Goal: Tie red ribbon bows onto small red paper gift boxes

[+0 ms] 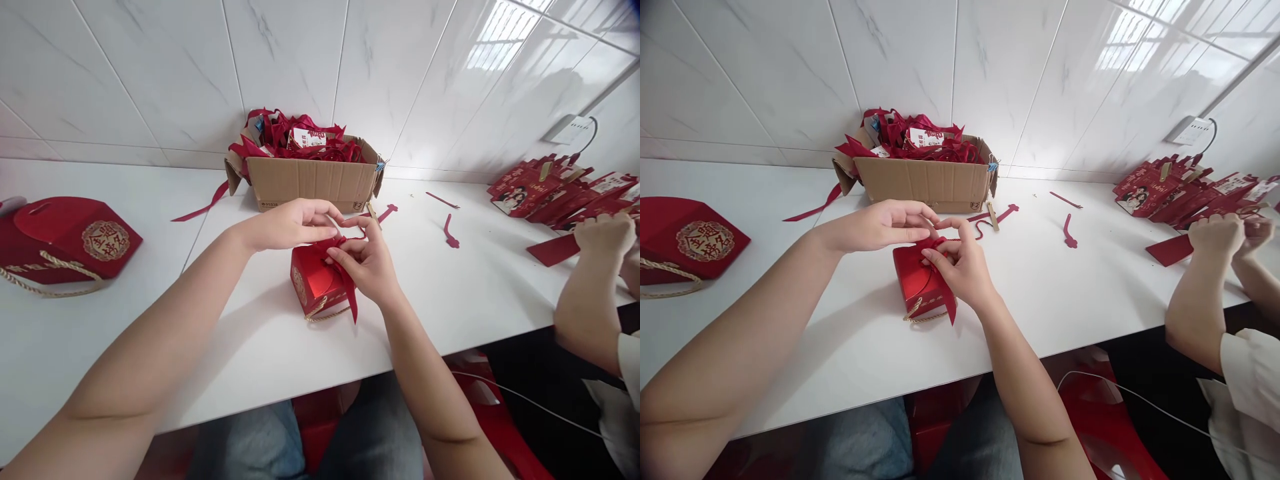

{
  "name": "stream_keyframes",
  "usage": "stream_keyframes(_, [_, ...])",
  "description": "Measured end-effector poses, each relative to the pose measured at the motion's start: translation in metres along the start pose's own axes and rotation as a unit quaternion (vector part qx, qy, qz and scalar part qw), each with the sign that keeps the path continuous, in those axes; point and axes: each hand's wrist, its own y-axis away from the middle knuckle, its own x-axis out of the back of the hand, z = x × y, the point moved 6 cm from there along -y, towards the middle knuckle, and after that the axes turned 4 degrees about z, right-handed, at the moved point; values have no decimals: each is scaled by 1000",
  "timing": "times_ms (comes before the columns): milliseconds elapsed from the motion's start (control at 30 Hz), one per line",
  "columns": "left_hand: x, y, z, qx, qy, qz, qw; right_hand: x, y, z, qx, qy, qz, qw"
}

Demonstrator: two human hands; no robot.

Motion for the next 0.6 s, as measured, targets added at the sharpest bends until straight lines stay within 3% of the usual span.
stream_keyframes(100, [2, 1, 7, -30, -42, 48, 998, 0, 0, 2, 4, 8, 5, 1000])
stream_keyframes(300, [3, 2, 7, -7, -6, 107, 994, 2, 0, 9, -14, -22, 47, 999])
stream_keyframes(467, [3, 6, -2, 63, -49, 42, 996, 1, 1, 11, -38, -31, 63, 997])
stream_keyframes(600, [3, 9, -6, 72, -79, -18, 994, 2, 1, 9, -33, -21, 70, 997])
